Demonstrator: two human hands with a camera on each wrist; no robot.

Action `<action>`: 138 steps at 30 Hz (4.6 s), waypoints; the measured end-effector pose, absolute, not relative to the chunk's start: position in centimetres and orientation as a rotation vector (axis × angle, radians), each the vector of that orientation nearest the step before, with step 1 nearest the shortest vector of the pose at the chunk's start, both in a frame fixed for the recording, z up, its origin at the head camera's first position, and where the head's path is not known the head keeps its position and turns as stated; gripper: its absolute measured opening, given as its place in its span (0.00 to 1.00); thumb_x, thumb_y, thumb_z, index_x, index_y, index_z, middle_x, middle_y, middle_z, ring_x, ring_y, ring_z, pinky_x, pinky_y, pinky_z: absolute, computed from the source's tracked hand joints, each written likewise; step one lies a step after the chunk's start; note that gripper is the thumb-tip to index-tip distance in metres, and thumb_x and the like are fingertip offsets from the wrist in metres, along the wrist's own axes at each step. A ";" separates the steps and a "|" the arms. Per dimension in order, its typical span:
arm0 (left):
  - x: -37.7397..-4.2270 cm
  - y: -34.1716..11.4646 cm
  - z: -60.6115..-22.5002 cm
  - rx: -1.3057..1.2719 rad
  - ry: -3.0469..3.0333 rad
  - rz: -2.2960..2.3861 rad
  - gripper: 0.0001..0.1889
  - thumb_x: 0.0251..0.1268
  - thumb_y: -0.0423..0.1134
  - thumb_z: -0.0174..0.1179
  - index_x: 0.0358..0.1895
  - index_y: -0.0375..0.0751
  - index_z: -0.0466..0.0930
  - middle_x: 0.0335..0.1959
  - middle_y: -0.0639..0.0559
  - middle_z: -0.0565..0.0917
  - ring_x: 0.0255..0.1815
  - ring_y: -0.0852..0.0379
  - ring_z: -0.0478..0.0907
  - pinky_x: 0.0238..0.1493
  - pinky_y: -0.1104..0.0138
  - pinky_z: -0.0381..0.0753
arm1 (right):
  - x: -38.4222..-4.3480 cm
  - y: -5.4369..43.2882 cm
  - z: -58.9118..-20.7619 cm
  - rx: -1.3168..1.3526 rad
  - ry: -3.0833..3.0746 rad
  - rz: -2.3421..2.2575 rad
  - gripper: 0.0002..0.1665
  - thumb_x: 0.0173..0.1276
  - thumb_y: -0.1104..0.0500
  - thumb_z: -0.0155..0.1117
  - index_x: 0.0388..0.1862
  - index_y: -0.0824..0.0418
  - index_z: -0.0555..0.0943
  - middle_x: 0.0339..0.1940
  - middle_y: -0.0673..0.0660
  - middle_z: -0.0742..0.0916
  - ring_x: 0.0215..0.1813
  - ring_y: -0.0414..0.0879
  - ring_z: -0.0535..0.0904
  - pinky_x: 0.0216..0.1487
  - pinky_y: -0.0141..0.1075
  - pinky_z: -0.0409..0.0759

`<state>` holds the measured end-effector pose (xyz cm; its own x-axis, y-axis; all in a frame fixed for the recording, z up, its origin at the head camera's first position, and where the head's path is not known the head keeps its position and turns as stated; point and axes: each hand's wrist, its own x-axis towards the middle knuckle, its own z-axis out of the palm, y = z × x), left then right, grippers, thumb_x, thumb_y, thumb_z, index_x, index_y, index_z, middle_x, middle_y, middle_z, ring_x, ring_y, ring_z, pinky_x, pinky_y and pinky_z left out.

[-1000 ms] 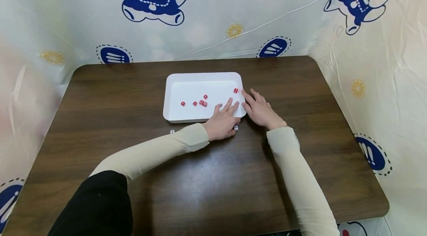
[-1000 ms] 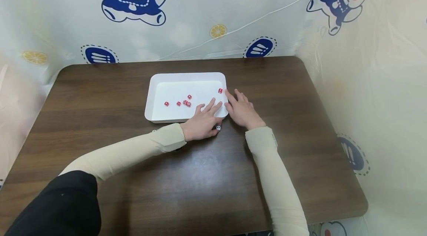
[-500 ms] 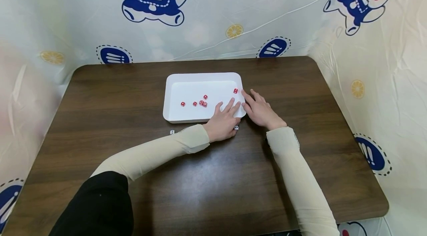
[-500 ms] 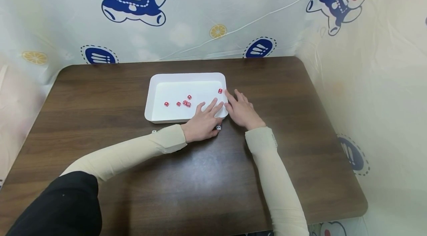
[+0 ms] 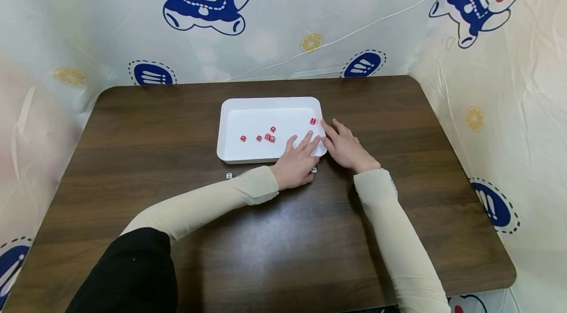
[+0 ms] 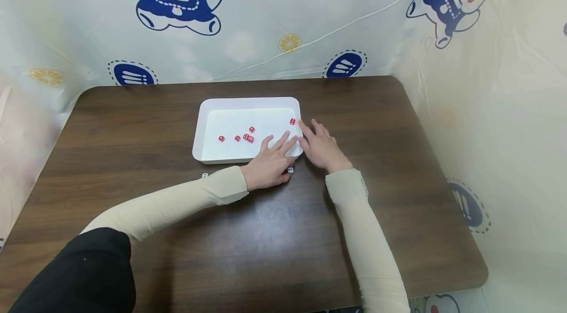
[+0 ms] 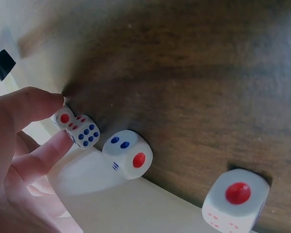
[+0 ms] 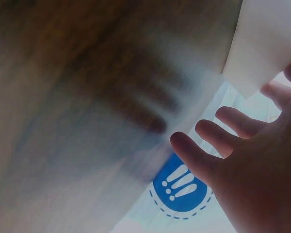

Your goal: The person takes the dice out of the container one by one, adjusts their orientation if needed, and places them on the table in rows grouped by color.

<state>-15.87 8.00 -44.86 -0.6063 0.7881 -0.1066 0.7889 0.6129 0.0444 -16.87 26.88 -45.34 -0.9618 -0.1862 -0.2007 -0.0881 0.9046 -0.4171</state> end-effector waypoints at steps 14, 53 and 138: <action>-15.2 6.8 -43.9 1.380 2.767 0.106 0.18 0.63 0.52 0.61 0.52 0.49 0.78 0.79 0.43 0.51 0.80 0.43 0.42 0.69 0.39 0.51 | -16.8 26.7 -45.0 -0.191 2.812 -0.620 0.34 0.78 0.42 0.38 0.79 0.42 0.46 0.80 0.63 0.50 0.79 0.63 0.46 0.71 0.67 0.50; -17.4 -12.4 -44.1 0.066 2.612 1.373 0.24 0.72 0.39 0.48 0.69 0.38 0.66 0.67 0.37 0.72 0.63 0.41 0.76 0.57 0.50 0.77 | -17.3 24.8 -44.3 -0.121 2.885 -0.633 0.35 0.75 0.48 0.49 0.77 0.56 0.58 0.79 0.65 0.55 0.79 0.65 0.46 0.73 0.62 0.52; -16.9 -12.7 -45.0 0.472 2.741 0.752 0.40 0.71 0.60 0.47 0.78 0.45 0.45 0.81 0.58 0.37 0.80 0.39 0.33 0.69 0.34 0.45 | -23.3 22.7 -44.3 -0.129 2.876 -0.394 0.18 0.72 0.55 0.51 0.54 0.63 0.74 0.75 0.71 0.61 0.75 0.68 0.53 0.69 0.65 0.58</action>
<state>-16.89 -12.70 -45.00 -0.9135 0.3735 -0.1611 0.2391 0.8134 0.5303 -23.32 22.67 -44.30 -0.9684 -0.1184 -0.2196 -0.0549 0.9598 -0.2753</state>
